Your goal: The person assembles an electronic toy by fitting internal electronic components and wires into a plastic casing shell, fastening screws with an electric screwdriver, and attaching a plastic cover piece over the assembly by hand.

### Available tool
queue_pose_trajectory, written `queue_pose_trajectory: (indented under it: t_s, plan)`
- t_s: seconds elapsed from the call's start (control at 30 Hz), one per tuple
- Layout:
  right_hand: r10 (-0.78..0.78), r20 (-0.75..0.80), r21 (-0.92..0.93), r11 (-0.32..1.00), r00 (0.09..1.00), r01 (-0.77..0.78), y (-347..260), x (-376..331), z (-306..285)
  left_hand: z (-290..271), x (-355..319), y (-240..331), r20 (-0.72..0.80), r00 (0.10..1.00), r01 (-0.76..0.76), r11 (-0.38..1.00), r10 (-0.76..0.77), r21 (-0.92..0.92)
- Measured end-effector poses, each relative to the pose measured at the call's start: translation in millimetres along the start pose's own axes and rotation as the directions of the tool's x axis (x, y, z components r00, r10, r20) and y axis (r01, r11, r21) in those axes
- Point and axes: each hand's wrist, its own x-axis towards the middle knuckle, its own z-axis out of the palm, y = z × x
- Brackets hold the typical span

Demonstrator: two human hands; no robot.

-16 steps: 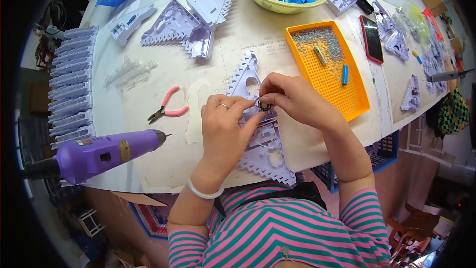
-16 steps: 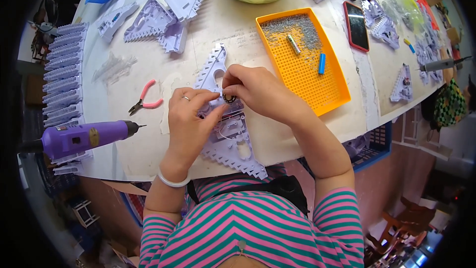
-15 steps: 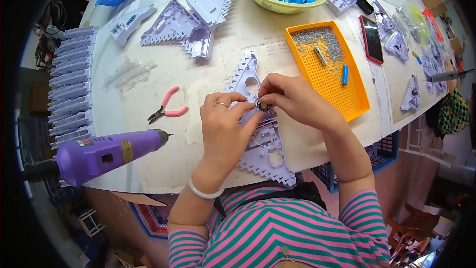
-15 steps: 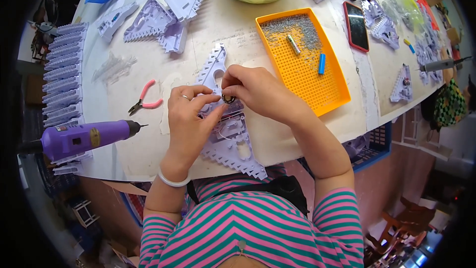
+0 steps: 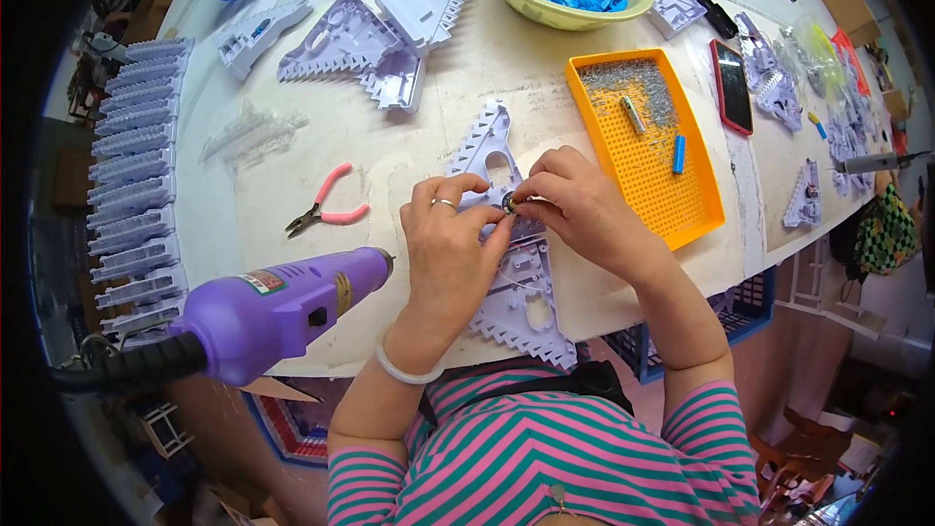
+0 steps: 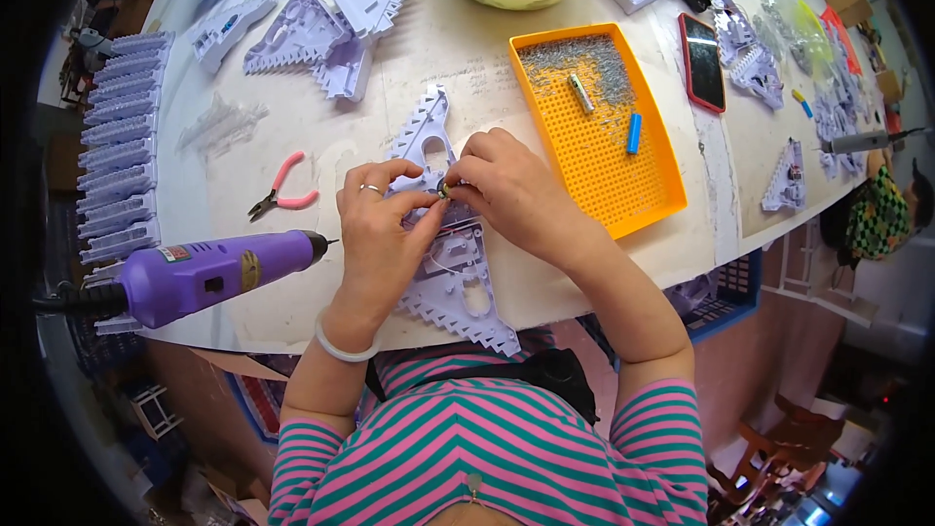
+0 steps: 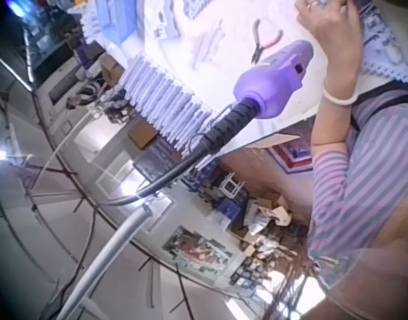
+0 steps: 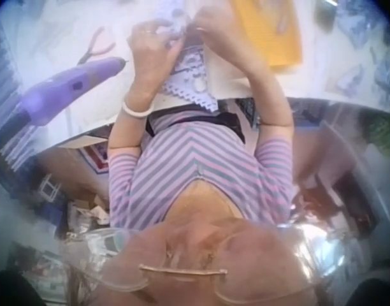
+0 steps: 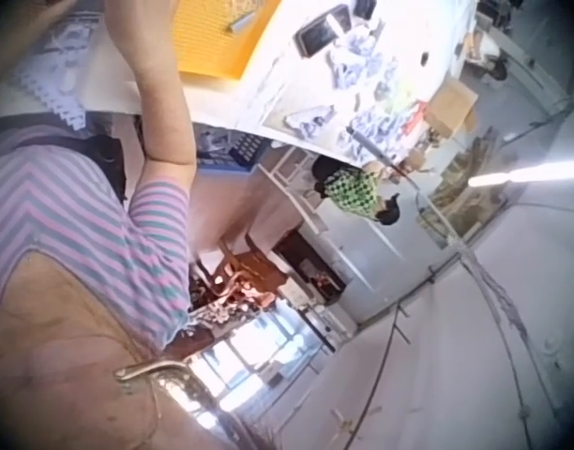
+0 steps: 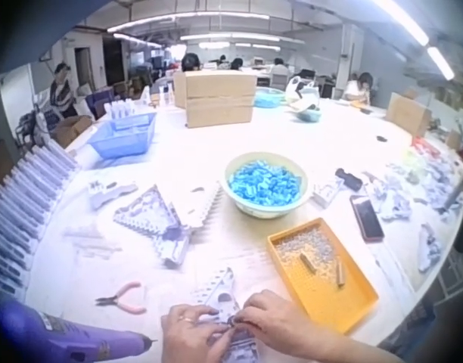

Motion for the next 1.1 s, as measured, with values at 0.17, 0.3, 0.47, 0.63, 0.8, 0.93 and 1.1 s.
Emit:
queue_pose_trajectory:
  t_s: [0.17,0.3,0.47,0.63,0.8,0.93,1.1]
  plan:
    - [-0.023,-0.013,-0.007,1.0,1.0,0.023,0,1,1,-4,-1,-1,0.05,0.998,-0.049,0.999,0.049,-0.001]
    - [-0.033,-0.003,-0.006,0.999,0.999,0.033,1,0,2,-7,-1,0,0.097,0.995,-0.014,1.0,0.013,0.006]
    - [-0.044,0.01,-0.024,0.999,0.999,0.044,0,1,0,-14,4,-7,0.03,0.999,-0.031,0.999,0.032,-0.032]
    - [-0.039,0.022,-0.04,0.998,0.999,0.04,-1,3,1,-15,4,-10,0.046,0.998,-0.042,0.998,0.044,-0.039]
    - [-0.039,0.017,-0.044,0.998,0.999,0.04,-1,3,2,-10,4,-11,0.051,0.997,-0.063,0.998,0.064,-0.021]
    - [-0.043,0.008,-0.034,0.999,0.999,0.043,1,2,3,-6,3,-12,0.054,0.991,-0.122,0.992,0.124,-0.027]
    - [-0.026,-0.001,-0.019,0.999,1.0,0.026,3,0,7,-6,2,-12,0.083,0.986,-0.145,0.989,0.145,-0.009]
